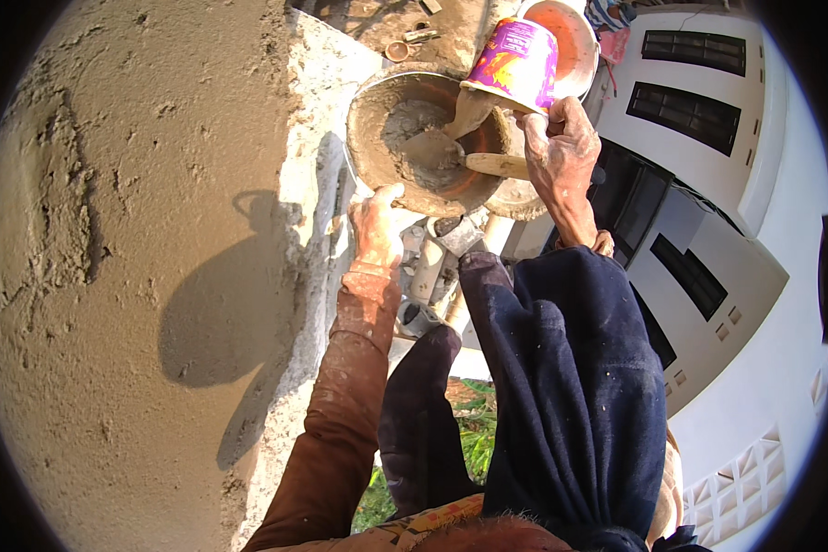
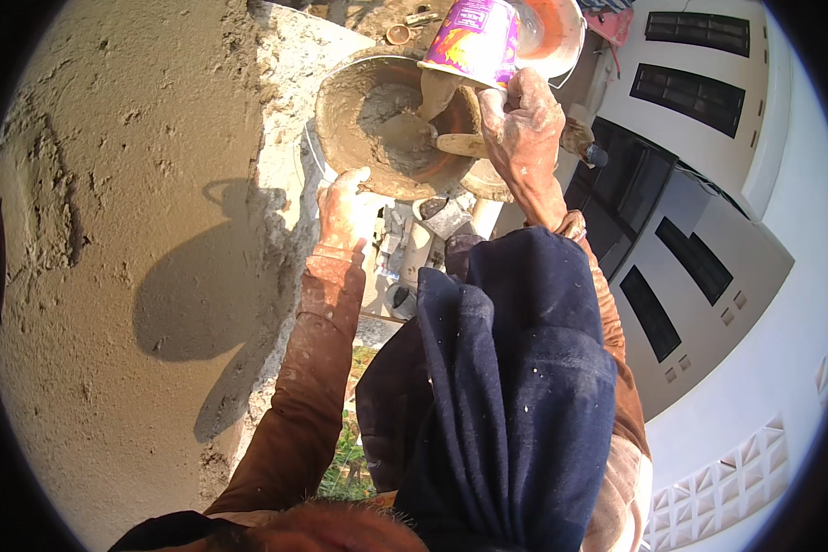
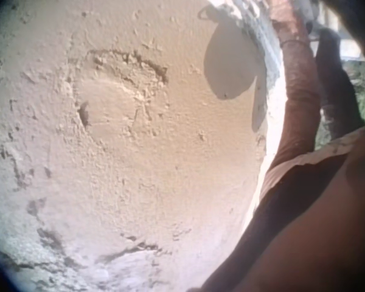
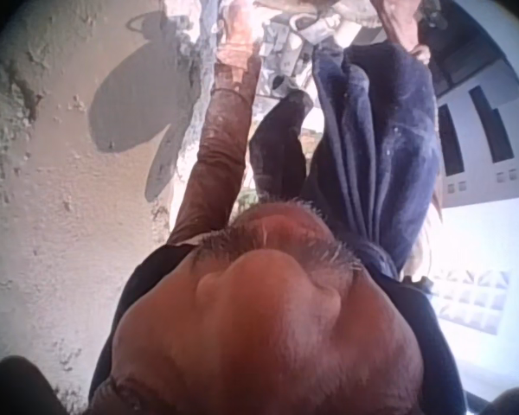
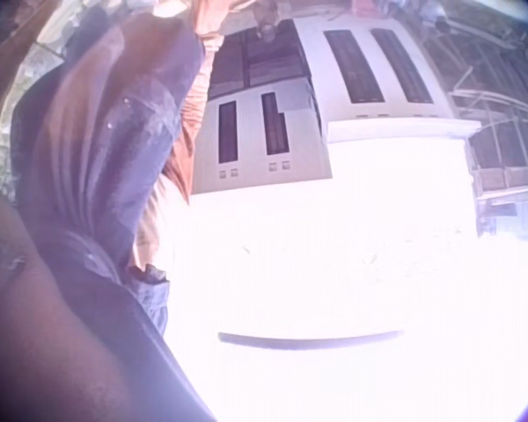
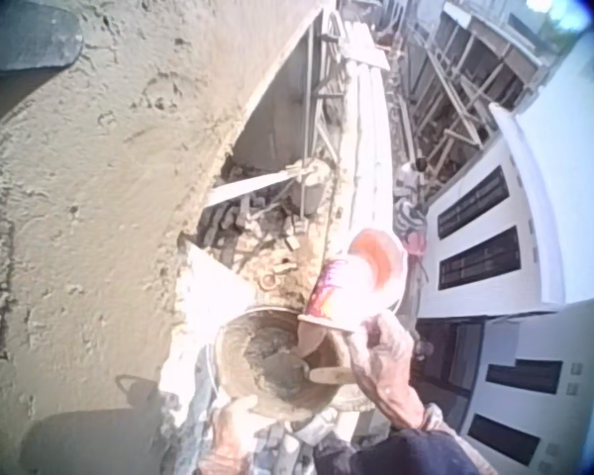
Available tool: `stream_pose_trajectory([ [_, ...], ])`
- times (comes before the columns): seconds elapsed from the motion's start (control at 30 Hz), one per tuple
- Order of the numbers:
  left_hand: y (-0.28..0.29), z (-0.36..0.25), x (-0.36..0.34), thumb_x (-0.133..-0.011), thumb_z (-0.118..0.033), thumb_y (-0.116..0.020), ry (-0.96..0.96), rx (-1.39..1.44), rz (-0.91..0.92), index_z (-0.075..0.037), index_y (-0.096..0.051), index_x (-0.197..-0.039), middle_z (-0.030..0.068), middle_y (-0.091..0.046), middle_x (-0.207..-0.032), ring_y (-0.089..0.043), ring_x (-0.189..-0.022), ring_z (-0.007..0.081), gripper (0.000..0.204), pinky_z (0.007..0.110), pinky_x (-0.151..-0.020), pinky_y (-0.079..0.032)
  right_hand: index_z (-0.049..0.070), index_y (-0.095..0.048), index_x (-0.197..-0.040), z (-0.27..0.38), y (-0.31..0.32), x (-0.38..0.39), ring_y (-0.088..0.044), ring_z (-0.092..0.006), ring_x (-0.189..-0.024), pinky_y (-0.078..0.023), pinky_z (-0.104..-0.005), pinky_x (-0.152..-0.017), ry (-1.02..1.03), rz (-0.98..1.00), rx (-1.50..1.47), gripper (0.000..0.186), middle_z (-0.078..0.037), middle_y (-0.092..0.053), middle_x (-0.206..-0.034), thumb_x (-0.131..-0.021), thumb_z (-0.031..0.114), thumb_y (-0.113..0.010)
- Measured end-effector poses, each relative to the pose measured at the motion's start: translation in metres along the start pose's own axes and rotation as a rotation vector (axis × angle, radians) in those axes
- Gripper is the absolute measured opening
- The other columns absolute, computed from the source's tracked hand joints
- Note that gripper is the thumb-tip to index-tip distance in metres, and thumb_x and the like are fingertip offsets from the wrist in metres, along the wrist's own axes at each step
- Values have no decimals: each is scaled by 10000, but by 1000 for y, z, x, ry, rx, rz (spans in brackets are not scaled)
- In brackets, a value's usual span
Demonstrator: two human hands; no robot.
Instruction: The person applies plaster to a vertical wall section using a trowel and then smooths the surface with a long float.
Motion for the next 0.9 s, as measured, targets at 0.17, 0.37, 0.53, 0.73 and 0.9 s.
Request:
stream_pose_trajectory([
  [0.17, 8, -16, 15, -869, -78, -638, -208, -320, 8, 112, -633, -1078, 224, -701, -981, -707, -862, 281, 283, 363, -751, -585, -31, -502, -858, -35, -9, -10, -719, -271, -932, -608, -297, -741, -474, 89, -578, 161, -142, -644, -845, -926, 87, -586],
  [0.37, 10, 4, 46, -880, -170, -608, 291, 470, -165, 94, -646, -1079, 183, -690, -1028, -689, -890, 272, 333, 364, -778, -577, -69, -514, -937, -134, -21, -58, -708, -305, -751, -623, -368, -730, -627, -116, -912, 110, -167, -636, -894, -902, 15, -577],
  [0.53, 30, 26, 78, -877, -257, -623, 357, 416, -237, 91, -579, -1186, 176, -623, -1130, -661, -912, 322, 467, 380, -785, -580, 16, -631, -925, -162, -53, -93, -672, -326, -672, -506, -432, -610, 491, 189, 553, 206, -144, -657, -690, -954, 192, -529],
  [0.73, 71, 40, 128, -935, -213, -577, 428, 411, -351, 102, -577, -1160, 207, -580, -1175, -660, -903, 326, 387, 385, -809, -586, -3, -661, -945, -140, -66, -37, -673, -333, -764, -515, -396, -718, -334, 143, -111, 221, -195, -690, -827, -877, 207, -669],
  [0.9, 60, -8, 172, -877, -84, -618, 435, 438, -394, 57, -482, -1267, 182, -580, -1151, -664, -896, 321, 436, 428, -720, -609, 82, -616, -1148, 30, -24, 127, -659, -388, -934, -524, -494, -803, 46, 865, 390, 419, -199, -656, -965, -910, 428, -624],
])
Point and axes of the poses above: each hand's wrist, its own x-axis away from the middle knuckle, its own y-axis out of the back of the hand, z = x × y, the point moved 10 cm from there along -x, towards the middle knuckle
